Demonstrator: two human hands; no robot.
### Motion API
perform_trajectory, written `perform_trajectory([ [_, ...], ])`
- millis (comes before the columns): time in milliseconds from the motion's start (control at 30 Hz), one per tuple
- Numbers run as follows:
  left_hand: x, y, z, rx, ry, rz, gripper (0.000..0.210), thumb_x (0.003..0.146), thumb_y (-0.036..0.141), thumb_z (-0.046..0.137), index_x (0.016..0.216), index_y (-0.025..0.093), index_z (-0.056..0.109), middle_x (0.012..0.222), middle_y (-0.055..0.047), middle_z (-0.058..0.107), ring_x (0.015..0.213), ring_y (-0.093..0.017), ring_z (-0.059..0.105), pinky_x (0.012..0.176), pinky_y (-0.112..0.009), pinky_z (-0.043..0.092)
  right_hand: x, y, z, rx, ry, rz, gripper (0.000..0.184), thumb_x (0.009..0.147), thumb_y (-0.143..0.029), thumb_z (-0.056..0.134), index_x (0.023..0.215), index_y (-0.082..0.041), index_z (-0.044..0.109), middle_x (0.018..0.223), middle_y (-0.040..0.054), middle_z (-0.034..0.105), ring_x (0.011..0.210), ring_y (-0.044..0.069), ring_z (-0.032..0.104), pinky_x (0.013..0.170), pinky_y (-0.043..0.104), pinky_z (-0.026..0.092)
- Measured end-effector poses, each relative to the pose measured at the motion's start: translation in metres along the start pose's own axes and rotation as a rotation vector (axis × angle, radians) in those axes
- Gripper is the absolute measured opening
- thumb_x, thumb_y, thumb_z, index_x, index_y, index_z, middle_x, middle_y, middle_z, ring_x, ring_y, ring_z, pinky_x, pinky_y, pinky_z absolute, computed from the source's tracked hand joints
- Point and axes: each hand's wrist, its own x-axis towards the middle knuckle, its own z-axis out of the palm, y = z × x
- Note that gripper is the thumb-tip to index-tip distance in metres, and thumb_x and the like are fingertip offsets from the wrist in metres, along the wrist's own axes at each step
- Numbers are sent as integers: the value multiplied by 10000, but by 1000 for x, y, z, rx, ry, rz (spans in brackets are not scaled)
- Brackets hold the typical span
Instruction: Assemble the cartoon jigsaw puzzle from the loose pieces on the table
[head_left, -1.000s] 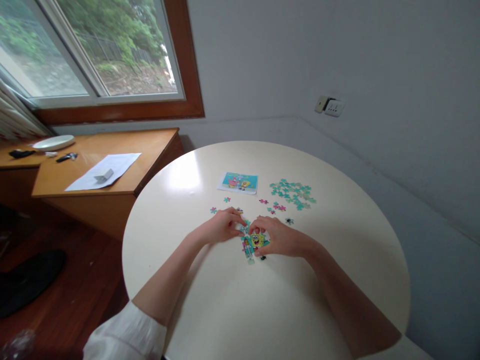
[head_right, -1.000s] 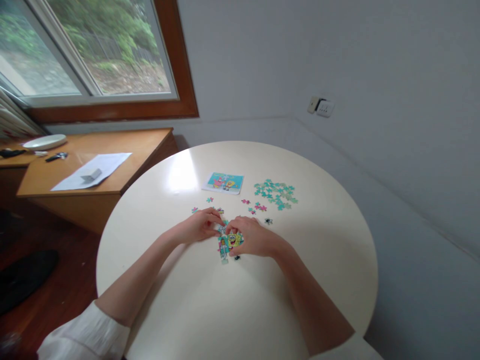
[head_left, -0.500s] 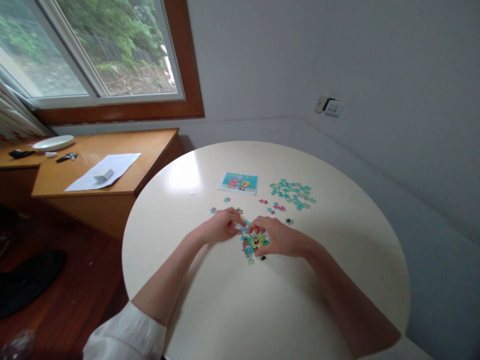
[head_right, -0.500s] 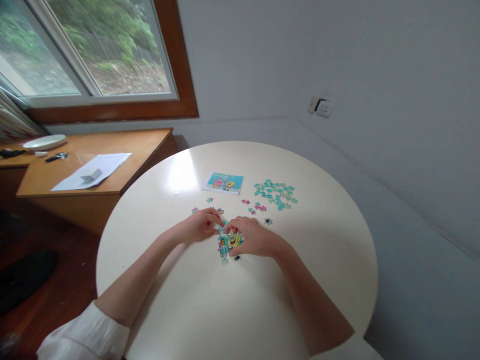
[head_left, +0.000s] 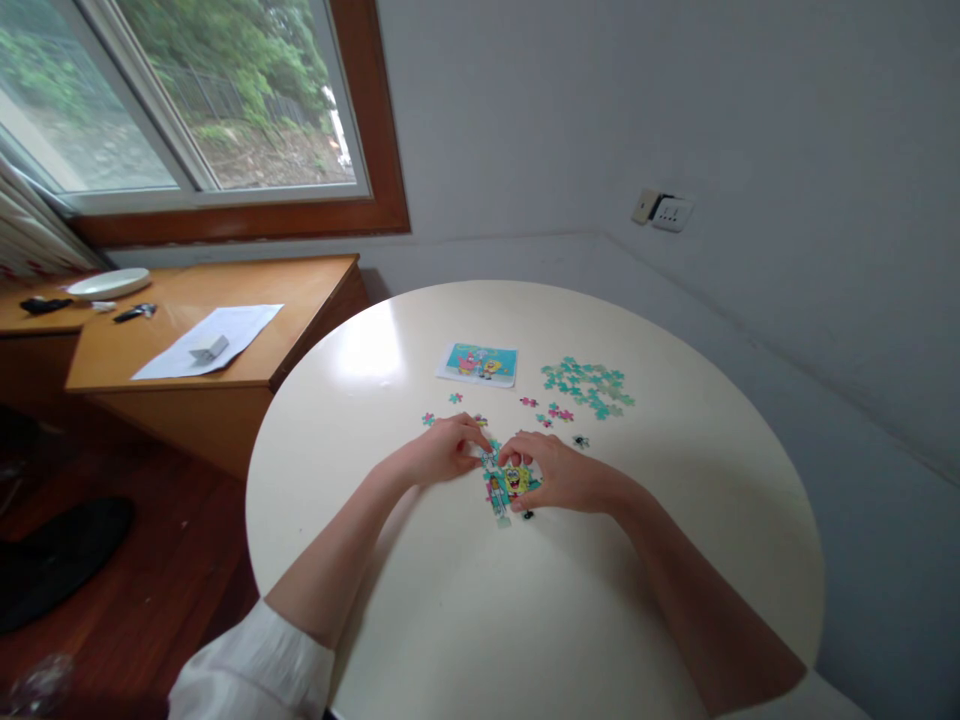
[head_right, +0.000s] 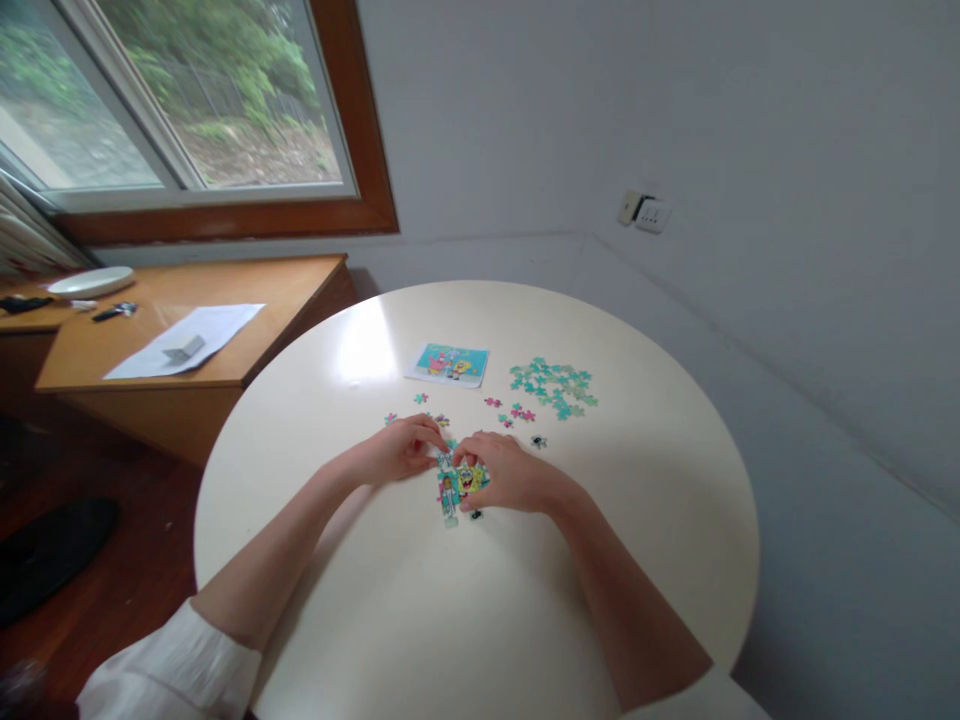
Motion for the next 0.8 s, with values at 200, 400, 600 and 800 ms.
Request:
perform_trajectory([
  [200, 0, -2, 1, 19, 2, -6, 251, 677, 126, 555, 900, 197, 649, 977, -59, 545, 725, -115, 521, 686, -257, 454, 1, 1, 1, -4, 5, -10, 368, 593, -279, 688, 927, -207, 552, 926, 35, 556, 870, 193, 501, 800, 331, 380],
  [400, -1, 1, -1, 32, -8, -4, 238, 675, 130, 559, 884, 191, 654, 971, -61, 545, 726, -117, 526, 709, -262, 451, 0, 1, 0, -5, 0, -4, 362, 592, -277, 688, 920, -205, 554, 921, 34, 556, 864, 191, 503, 800, 331, 380],
  [600, -1, 0, -1, 36, -8, 20, 272, 655, 94, 559, 887, 195, 657, 962, -57, 550, 752, -125, 541, 728, -263, 450, 0, 2, 1, -5, 14, -17, 372, 581, -272, 700, 917, -210, 552, 909, 30, 558, 854, 189, 509, 793, 325, 386],
  [800, -1, 1, -1, 39, -6, 11, 260, 667, 109, 550, 883, 203, 660, 972, -60, 549, 762, -129, 542, 733, -273, 456, 0, -1, 0, -7, 9, -6, 361, 582, -272, 695, 910, -211, 557, 911, 30, 562, 846, 187, 508, 789, 325, 387],
])
